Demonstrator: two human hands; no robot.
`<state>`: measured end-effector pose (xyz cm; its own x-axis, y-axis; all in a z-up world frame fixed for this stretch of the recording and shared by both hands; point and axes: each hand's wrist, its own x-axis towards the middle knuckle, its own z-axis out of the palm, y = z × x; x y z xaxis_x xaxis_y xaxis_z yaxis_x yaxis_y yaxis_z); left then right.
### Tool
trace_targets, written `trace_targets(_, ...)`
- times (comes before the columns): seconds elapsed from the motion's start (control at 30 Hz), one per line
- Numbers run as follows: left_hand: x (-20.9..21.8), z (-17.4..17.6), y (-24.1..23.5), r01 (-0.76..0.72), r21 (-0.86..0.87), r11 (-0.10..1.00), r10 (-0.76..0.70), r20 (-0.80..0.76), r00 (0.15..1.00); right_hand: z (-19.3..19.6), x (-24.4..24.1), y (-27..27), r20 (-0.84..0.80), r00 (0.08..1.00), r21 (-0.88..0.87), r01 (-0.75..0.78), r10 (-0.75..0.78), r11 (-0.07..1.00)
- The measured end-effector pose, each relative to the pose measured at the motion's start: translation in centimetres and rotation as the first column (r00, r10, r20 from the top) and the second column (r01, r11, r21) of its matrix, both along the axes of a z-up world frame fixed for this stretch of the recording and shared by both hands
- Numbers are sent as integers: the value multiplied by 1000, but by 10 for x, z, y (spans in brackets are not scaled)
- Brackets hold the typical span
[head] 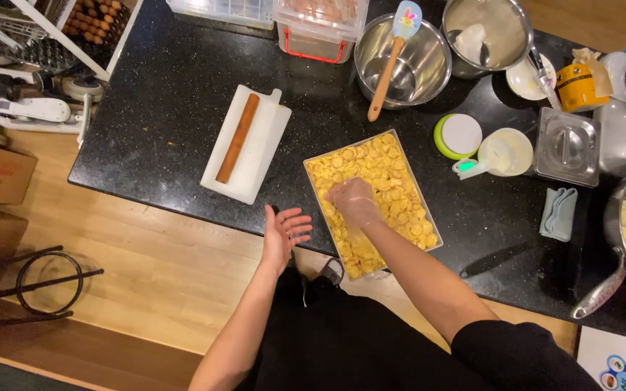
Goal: Spreading and leveling a layer of cornflakes in a tray by hand to create a base for a dessert.
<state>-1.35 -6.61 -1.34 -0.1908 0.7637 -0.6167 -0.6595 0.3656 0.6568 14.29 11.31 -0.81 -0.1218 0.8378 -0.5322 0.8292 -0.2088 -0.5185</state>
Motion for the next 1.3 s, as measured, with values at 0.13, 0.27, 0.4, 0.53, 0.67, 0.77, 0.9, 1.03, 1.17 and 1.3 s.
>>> trace_targets(0.13,4,-6,1,6,0,1000,-6,-1,1000,-4,-3,14,-10,1000,-11,-11,11,1000)
trace_targets(0.27,0,-20,4,49,-20,999,-50,-51,997,50,-1,-10,-49,999,35,1,1,999)
trace_targets(0.4,3,-16,27,48,14,999,-47,-95,994,31,-9,7,-93,995,157,55,-41,986)
trace_targets(0.53,6,-21,57,51,145,988,-39,-89,995,-31,-7,32,-40,989,213,-132,144,968)
trace_targets(0.67,6,-23,59,73,122,990,-73,-4,997,-8,-10,30,-2,972,165,-233,237,958)
trace_targets(0.77,12,-21,60,60,116,991,-61,5,998,11,-15,38,53,945,117,-327,323,938)
trace_targets(0.9,10,-21,60,60,113,992,-62,14,998,-54,-25,64,99,942,78,-330,322,941)
trace_targets(1.03,8,-34,61,50,114,992,-55,35,998,-53,-35,63,134,929,48,-354,345,934)
trace_targets(1.17,9,-35,61,44,114,993,-47,27,999,68,-23,36,-39,959,9,-279,279,960)
trace_targets(1.3,8,-28,60,36,108,994,-39,29,999,71,-31,36,-99,984,12,-146,147,989)
